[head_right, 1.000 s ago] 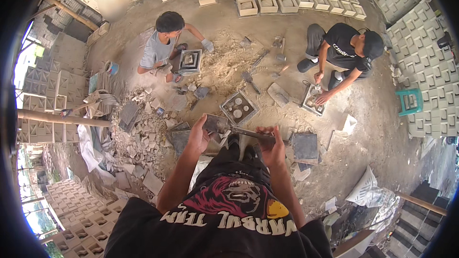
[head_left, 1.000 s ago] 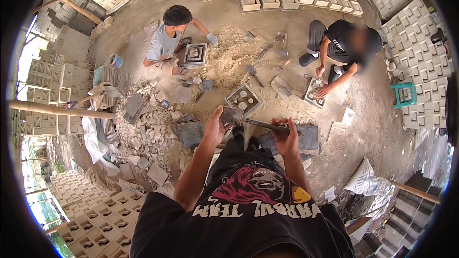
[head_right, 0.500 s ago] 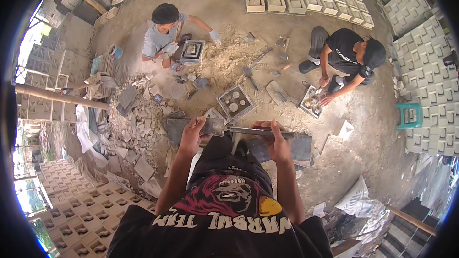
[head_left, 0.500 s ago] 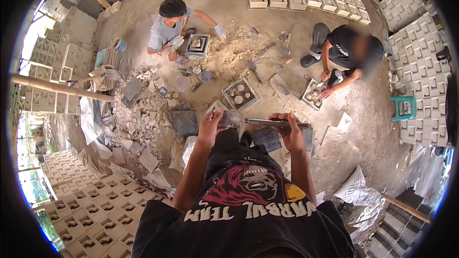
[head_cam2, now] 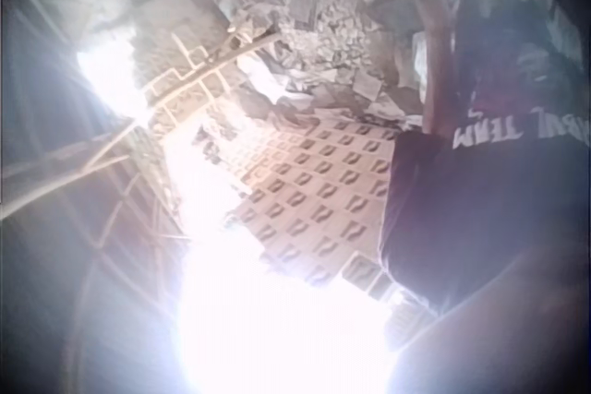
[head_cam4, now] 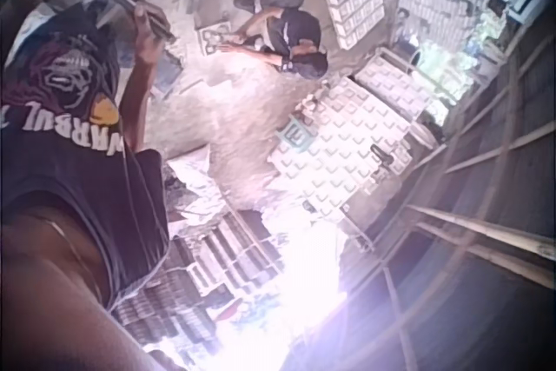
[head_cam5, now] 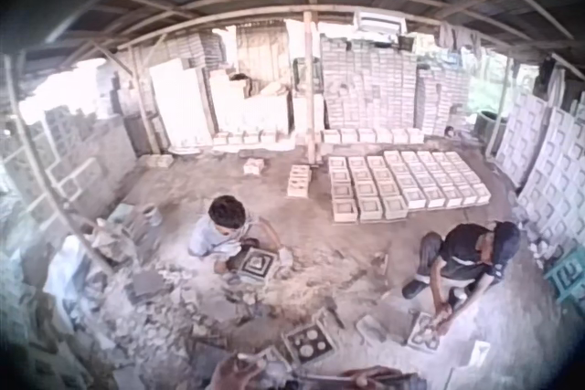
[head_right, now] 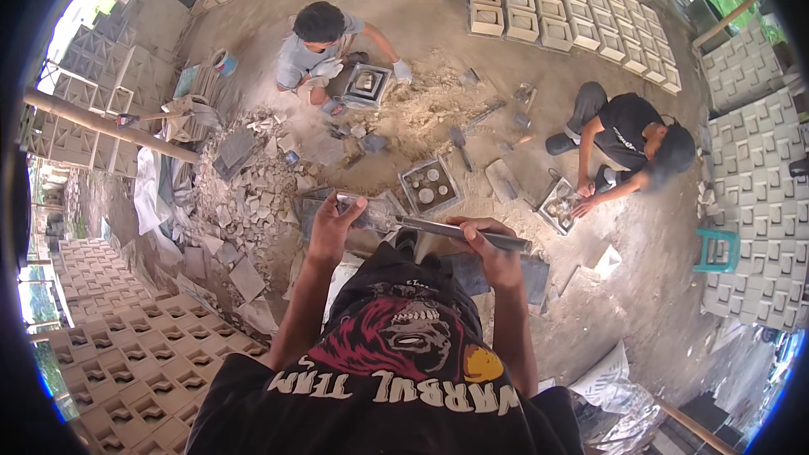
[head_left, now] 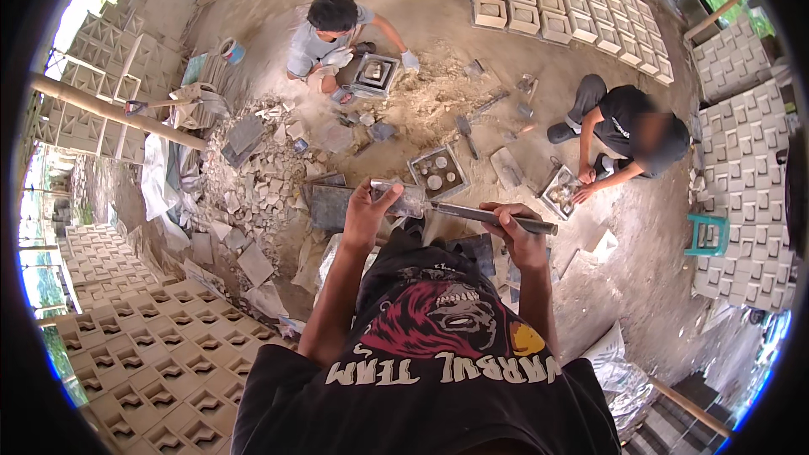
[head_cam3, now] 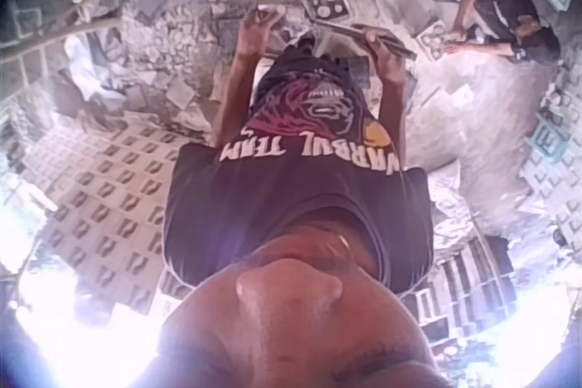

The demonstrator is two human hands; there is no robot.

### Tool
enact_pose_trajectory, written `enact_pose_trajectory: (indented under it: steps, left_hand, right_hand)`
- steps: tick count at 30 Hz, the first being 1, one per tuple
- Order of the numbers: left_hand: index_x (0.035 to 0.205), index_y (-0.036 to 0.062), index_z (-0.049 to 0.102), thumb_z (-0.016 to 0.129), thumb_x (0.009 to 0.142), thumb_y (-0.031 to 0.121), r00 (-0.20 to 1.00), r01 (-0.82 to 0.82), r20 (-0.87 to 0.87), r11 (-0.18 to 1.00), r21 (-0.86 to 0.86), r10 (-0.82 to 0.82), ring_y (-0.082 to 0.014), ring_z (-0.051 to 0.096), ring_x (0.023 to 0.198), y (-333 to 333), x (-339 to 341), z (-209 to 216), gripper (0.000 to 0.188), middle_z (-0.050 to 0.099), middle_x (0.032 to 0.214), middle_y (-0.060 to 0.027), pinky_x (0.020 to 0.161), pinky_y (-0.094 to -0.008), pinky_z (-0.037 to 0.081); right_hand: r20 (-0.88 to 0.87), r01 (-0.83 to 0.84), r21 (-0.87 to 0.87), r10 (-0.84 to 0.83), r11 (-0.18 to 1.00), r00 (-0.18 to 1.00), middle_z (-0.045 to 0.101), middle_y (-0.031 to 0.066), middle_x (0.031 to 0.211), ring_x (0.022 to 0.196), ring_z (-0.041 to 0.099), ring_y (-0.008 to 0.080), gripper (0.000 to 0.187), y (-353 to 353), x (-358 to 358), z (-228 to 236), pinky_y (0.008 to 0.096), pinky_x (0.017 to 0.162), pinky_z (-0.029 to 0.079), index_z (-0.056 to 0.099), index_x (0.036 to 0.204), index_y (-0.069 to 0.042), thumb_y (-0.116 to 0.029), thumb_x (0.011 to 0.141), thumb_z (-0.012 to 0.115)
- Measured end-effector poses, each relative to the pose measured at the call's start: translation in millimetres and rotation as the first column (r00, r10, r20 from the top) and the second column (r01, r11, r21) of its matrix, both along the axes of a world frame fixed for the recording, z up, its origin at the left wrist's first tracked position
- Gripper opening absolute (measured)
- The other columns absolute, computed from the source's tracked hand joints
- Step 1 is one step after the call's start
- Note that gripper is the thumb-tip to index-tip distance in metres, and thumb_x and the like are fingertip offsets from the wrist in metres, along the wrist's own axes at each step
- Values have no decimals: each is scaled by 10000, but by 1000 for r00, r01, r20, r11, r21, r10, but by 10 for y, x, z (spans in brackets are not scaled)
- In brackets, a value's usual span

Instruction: The person fills a four-hole mold with a sandy mixture, levels it with a trowel, and uses a rod to compress or clear the holes while working on the ground.

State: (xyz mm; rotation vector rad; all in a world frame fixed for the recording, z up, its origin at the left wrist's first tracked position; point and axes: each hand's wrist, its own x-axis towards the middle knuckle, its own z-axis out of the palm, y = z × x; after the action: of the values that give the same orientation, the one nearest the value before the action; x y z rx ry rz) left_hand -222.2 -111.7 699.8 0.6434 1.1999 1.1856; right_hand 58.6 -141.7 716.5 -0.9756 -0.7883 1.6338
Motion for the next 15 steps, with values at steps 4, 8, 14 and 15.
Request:
enact_pose_trajectory:
  steps: [4, 8, 14, 15]
  left_hand:
    - [986, 55, 638, 692, 899, 213, 997, -57, -52, 997, -50, 55, -53, 557, 781, 118, -149, 75, 189, 640, 885, 23, 729, -235, 450]
    - [985, 50, 637, 683, 902, 260, 998, 10, -52, 990, -138, -17, -58, 550, 782, 108, -395, -44, 231, 636, 899, 18, 728, -230, 439]
    - [978, 83, 595, 658, 909, 335, 994, 7, -107, 983, -183, -27, 1, 343, 471, 126, -512, 43, 269, 500, 670, 78, 422, -201, 248]
    - [978, 85, 598, 652, 914, 328, 996, -1, -89, 985, -170, -14, 0, 372, 487, 154, -502, 40, 257, 514, 679, 74, 429, -198, 266]
  right_hand:
    - [70, -58, 32, 56, 998, 996, 615, 250, 1155, 1021, 645, 270, 235, 112, -184, 20, 349, 873, 566, 625, 1015, 16, -156, 874, 704]
    - [208, -175, 117, 148, 978, 967, 630, 214, 1173, 1002, 636, 206, 250, 133, -340, 42, 314, 864, 535, 635, 1055, 0, -65, 833, 731]
    - [235, -249, 183, 204, 951, 950, 651, 148, 1163, 985, 626, 159, 246, 160, -480, 82, 277, 853, 516, 643, 1094, -6, 7, 854, 693]
    - [302, -262, 210, 193, 942, 934, 653, 146, 1156, 984, 626, 157, 246, 213, -488, 104, 277, 853, 513, 645, 1100, -1, 5, 858, 689]
